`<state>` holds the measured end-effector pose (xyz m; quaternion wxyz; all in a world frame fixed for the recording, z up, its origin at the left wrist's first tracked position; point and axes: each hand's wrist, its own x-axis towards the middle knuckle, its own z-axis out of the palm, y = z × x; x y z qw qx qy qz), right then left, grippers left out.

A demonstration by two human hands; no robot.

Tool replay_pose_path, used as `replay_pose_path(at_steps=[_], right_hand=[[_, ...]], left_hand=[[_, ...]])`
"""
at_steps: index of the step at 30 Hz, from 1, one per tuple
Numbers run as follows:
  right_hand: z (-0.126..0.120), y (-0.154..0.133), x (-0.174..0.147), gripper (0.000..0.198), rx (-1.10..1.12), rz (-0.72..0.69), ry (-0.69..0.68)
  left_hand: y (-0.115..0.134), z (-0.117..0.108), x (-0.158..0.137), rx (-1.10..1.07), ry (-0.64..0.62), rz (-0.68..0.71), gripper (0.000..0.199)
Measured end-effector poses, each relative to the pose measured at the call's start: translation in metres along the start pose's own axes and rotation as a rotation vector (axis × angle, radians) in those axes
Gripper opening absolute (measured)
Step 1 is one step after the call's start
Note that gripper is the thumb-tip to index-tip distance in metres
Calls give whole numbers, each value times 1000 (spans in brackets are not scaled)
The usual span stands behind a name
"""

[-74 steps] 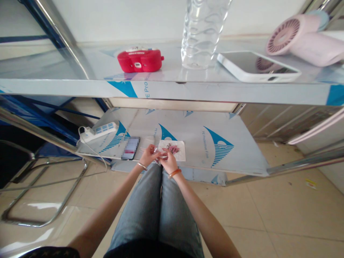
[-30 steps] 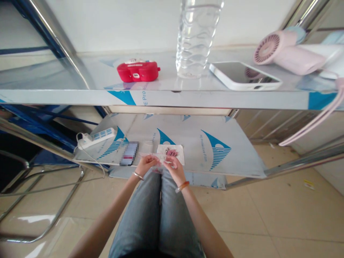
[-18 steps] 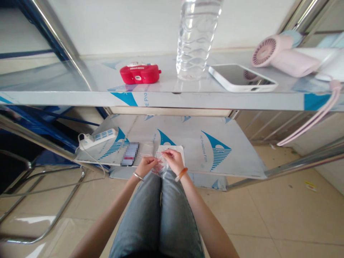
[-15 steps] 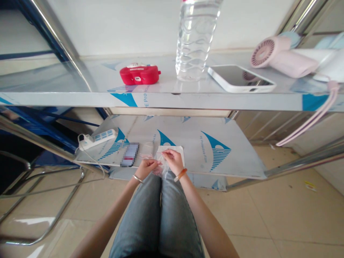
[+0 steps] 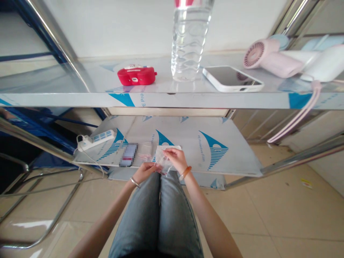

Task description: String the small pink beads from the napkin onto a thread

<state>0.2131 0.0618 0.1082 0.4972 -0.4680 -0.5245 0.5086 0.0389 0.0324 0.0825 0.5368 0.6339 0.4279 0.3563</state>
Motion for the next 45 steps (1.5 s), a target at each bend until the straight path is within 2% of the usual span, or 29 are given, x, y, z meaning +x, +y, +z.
replay_pose_path(at_steps=[6, 9, 12, 14, 22, 26, 31, 35, 40, 45], right_hand=[[-1, 0, -1, 29, -4, -53, 30], [0, -4, -3, 28, -35, -62, -25], [1, -9, -6, 26, -62, -79, -96], [2, -12, -7, 25, -72, -84, -131], [-3, -6, -11, 30, -69, -81, -152], [-6, -1, -12, 30, -75, -98, -175], [-10, 1, -14, 30, -109, -73, -114], [-9, 1, -12, 30, -133, -84, -42], [-3, 0, -9, 32, -137, -113, -30], [-1, 1, -8, 32, -112, -110, -8]], left_hand=[[4, 1, -2, 56, 37, -6, 47], [10, -2, -1, 87, 119, 48, 36], [20, -5, 4, 11, 233, 104, 33], [26, -6, 8, -55, 264, 120, 31], [38, 1, 17, -175, 173, 128, 30], [34, 3, 18, -149, 193, 131, 29], [30, -3, 22, -117, 291, 108, 30], [29, -9, 23, -79, 298, 101, 30], [34, -11, 19, 61, 311, 115, 28], [39, -10, 20, 101, 361, 138, 26]])
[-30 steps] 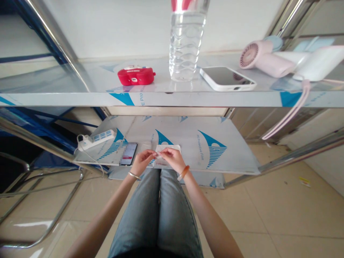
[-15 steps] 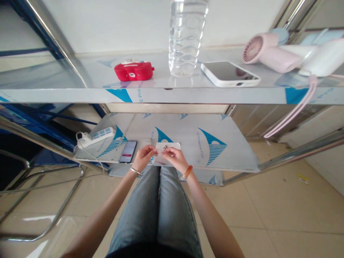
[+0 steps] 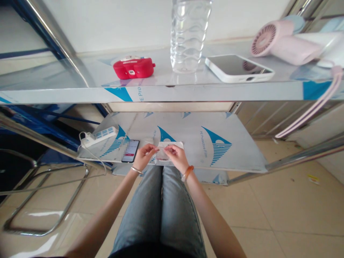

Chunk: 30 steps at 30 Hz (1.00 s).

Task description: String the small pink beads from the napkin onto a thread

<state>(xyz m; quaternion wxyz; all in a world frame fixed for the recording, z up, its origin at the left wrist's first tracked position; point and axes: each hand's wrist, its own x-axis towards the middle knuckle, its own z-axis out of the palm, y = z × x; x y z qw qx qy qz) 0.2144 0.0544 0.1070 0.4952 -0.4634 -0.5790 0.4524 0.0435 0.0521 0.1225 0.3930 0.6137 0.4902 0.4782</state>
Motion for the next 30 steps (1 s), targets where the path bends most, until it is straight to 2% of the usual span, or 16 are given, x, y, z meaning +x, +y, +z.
replay_pose_path(at_steps=[8, 14, 25, 30], right_hand=[[7, 6, 5, 29, 74, 22, 79], [11, 9, 7, 30, 26, 2, 110], [12, 17, 7, 27, -17, -55, 87], [14, 14, 5, 26, -7, -35, 64]], left_hand=[[-5, 2, 4, 21, 34, 9, 29], [-6, 2, 5, 41, 40, 8, 28], [-8, 7, 10, 42, -24, 39, 25], [-7, 7, 11, 20, -32, 28, 27]])
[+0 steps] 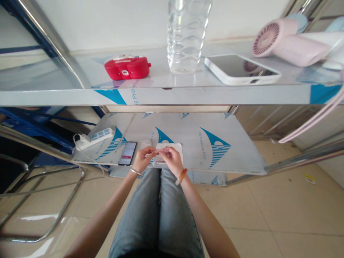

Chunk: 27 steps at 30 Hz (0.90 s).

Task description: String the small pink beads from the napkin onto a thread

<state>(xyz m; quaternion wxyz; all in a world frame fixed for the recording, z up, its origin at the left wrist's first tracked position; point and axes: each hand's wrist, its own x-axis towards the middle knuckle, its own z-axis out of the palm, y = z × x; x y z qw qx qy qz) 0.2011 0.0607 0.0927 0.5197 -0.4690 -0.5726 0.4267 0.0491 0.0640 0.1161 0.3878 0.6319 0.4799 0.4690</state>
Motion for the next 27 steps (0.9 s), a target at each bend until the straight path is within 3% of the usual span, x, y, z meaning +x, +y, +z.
replay_pose_path(at_steps=[21, 27], right_hand=[[0, 0, 1, 28, 25, 18, -1], [-4, -5, 1, 32, 135, 112, 20]], left_hand=[[-6, 1, 0, -27, -12, -33, 28], [-12, -1, 3, -38, 7, -49, 26]])
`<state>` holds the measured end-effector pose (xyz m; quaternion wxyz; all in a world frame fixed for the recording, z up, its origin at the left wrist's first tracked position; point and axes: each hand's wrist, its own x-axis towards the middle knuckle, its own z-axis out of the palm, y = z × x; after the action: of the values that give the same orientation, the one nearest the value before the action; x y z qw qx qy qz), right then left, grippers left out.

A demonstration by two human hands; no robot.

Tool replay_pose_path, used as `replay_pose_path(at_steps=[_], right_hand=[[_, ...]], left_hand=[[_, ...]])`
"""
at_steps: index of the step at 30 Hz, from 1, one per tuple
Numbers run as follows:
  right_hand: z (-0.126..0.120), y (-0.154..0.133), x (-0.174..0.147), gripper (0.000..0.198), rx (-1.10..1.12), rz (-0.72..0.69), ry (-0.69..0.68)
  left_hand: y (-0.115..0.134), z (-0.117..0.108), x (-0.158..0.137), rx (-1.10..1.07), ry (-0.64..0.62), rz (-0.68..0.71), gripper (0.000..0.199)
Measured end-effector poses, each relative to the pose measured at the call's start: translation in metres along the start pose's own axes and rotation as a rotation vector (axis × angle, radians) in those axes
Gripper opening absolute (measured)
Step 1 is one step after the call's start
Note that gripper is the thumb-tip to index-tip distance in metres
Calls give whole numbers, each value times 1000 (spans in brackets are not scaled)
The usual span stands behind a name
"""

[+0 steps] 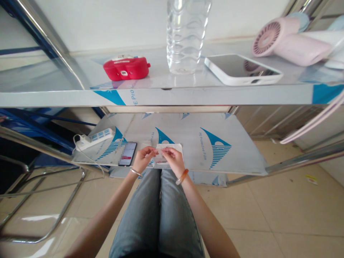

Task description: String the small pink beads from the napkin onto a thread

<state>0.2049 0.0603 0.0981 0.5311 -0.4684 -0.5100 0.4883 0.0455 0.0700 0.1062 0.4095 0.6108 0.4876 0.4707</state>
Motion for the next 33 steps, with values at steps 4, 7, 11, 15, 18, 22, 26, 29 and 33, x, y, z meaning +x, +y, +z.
replay_pose_path(at_steps=[4, 7, 11, 15, 18, 22, 26, 29, 33], right_hand=[[-3, -2, -2, 31, 32, 32, 11], [-2, -3, -3, 28, 49, 9, -5], [1, -4, -5, 26, 55, -14, -32], [1, -5, -6, 29, 27, -31, -29], [0, -5, -6, 31, -5, -60, -24], [1, -5, -5, 32, -43, -112, -10], [2, -6, -6, 29, -44, -129, 3], [3, -6, -7, 28, -31, -126, 4], [4, -4, -9, 29, -34, -119, 15]], left_hand=[[-2, -2, 1, -12, -15, -9, 25], [2, 0, 0, -48, -53, -3, 24], [12, 3, -2, -65, -108, 11, 24], [16, 3, -2, -45, -108, 20, 26], [15, 4, -2, -11, -87, 27, 27], [17, 5, -3, 24, -66, 45, 25], [22, 6, -4, 68, -62, 76, 22], [24, 7, -5, 98, -56, 99, 19], [23, 9, -7, 127, -43, 115, 19]])
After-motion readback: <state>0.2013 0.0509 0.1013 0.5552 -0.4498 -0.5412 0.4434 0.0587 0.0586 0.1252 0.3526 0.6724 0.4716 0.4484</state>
